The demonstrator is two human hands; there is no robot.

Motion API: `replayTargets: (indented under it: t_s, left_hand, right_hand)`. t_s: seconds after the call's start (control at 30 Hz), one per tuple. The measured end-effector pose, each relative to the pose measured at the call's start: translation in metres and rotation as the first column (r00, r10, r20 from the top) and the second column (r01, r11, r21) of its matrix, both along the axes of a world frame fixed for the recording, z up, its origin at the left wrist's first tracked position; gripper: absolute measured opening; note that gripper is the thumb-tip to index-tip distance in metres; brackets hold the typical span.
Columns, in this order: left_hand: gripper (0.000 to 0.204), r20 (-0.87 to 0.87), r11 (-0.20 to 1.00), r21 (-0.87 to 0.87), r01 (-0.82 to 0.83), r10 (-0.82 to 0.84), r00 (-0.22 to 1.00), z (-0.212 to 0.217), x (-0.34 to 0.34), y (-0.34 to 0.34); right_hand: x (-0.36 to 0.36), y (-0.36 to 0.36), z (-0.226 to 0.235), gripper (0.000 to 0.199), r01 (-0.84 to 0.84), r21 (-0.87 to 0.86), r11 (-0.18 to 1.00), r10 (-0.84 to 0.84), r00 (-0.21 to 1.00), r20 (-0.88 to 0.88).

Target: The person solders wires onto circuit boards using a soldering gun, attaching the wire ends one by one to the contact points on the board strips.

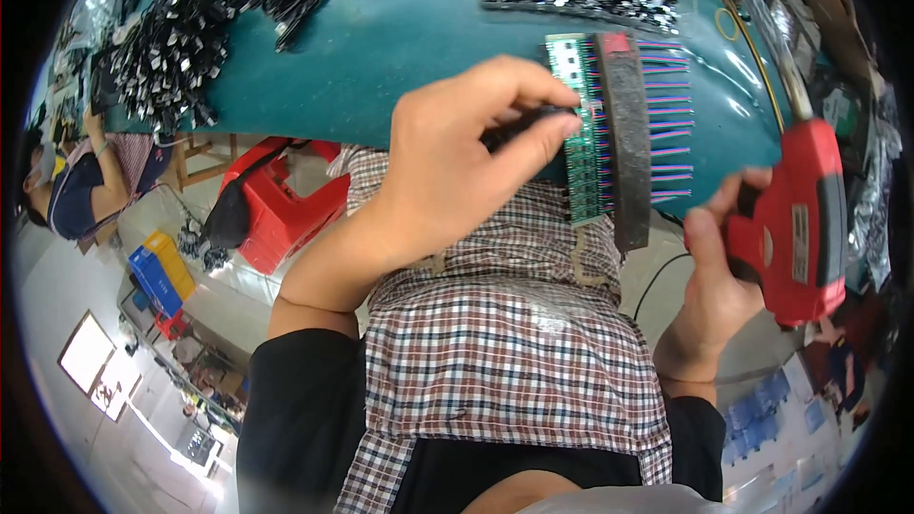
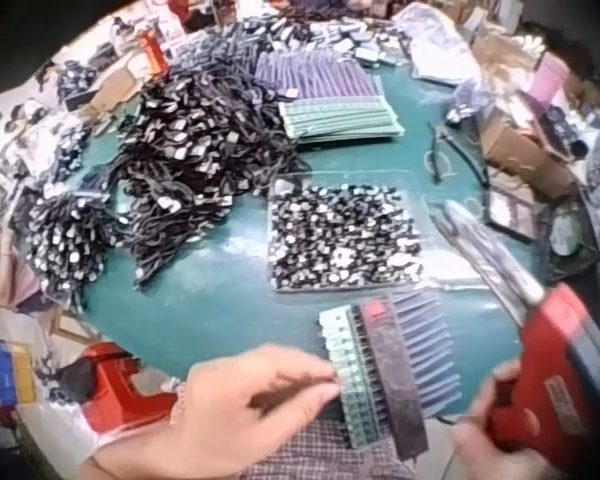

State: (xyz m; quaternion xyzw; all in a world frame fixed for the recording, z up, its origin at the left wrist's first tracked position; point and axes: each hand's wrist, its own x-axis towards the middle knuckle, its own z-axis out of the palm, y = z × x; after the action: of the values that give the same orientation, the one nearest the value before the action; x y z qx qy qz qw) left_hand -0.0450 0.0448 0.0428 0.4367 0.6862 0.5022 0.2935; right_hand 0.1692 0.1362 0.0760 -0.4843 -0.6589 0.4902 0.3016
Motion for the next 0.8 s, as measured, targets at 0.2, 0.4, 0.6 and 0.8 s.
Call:
replayTargets:
  t_s: [0.2, 0.4, 0.6, 0.8]
  left_hand:
    - [0.02, -0.035, 0.993, 0.037, 0.115, -0.113, 0.993, 0.007, 0.023, 0.003]
    - [0.022, -0.074, 0.98, 0.092, 0.175, -0.168, 0.983, 0.008, 0.028, 0.007]
    - [0.02, -0.072, 0.978, -0.018, 0.208, -0.208, 0.975, 0.011, 0.023, 0.005]
    - [0.017, 0.02, 0.983, -0.049, 0.178, -0.177, 0.984, 0.009, 0.026, 0.004]
  right_hand:
    - [-0.023, 0.013, 0.001, 0.044, -0.358, 0.037, 0.933, 0.358, 0.934, 0.008]
    - [-0.02, 0.016, -0.003, 0.068, -0.438, 0.014, 0.899, 0.438, 0.899, -0.023]
    - [-0.008, 0.023, -0.008, 0.067, -0.416, 0.021, 0.909, 0.416, 0.909, 0.013]
    - [-0.006, 0.023, -0.008, 0.073, -0.487, 0.043, 0.872, 0.485, 0.873, 0.05]
